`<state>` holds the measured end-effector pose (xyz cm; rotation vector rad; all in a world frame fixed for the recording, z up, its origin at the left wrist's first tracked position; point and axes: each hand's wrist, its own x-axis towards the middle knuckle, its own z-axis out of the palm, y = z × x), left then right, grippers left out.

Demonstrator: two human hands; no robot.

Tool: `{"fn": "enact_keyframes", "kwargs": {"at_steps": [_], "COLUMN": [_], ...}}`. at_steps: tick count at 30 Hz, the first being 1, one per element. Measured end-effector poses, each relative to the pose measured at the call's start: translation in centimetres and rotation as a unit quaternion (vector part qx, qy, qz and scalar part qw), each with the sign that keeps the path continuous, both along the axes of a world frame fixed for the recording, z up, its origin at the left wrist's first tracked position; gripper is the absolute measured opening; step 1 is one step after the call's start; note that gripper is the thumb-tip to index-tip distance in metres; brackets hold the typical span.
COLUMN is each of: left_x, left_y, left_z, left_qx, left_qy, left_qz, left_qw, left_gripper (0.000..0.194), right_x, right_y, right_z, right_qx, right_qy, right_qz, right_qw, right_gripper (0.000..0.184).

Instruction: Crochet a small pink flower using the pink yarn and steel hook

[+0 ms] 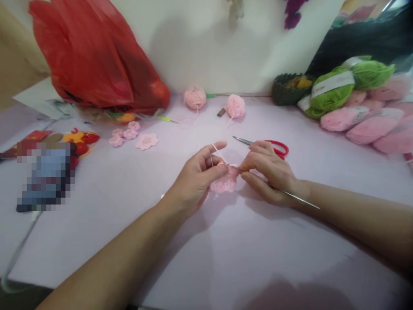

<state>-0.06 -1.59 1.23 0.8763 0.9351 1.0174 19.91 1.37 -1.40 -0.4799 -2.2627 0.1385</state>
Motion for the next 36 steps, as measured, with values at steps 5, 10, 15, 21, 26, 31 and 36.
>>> {"fn": "enact_keyframes", "kwargs": {"at_steps": [5, 10, 15, 21, 26, 31, 36], "left_x": [0.3, 0.3, 0.0, -0.4, 0.5, 1.6, 0.9], "left_y": [-0.2, -0.1, 0.0, 0.1, -0.2, -0.5, 0.1], "left_z": [0.1, -0.1, -0.2, -0.2, -0.8, -1.3, -0.5], "left_qx": [0.021, 0.027, 0.032, 0.042, 0.099, 0.083, -0.069], "left_qy": [-0.004, 0.002, 0.026, 0.054, 0.12, 0.083, -0.057], "left_qz": [-0.017, -0.019, -0.023, -0.026, 0.004, 0.061, 0.004], "left_qw": [1.0, 0.999, 0.999, 0.997, 0.988, 0.991, 0.996], "left_gripper": [0.054, 0.057, 0.069, 0.073, 0.069, 0.068, 0.072], "right_x": [-0.1, -0.5, -0.8, -0.9, -1.3, -1.6, -1.2], "right_y": [-0.1, -0.4, -1.1, -1.6, -1.8, -1.6, -0.8], "right_z": [0.1, 0.0, 0.4, 0.8, 0.3, 0.3, 0.2], "right_qx": [-0.032, -0.06, -0.146, -0.231, -0.05, 0.08, 0.093], "right_qy": [0.002, 0.001, 0.026, 0.016, -0.086, -0.179, -0.126], "right_qz": [-0.009, -0.008, -0.003, -0.039, -0.112, -0.207, -0.174], "right_qw": [0.999, 0.998, 0.989, 0.972, 0.989, 0.958, 0.972], "right_gripper": [0.011, 0.013, 0.016, 0.021, 0.021, 0.03, 0.026]}}
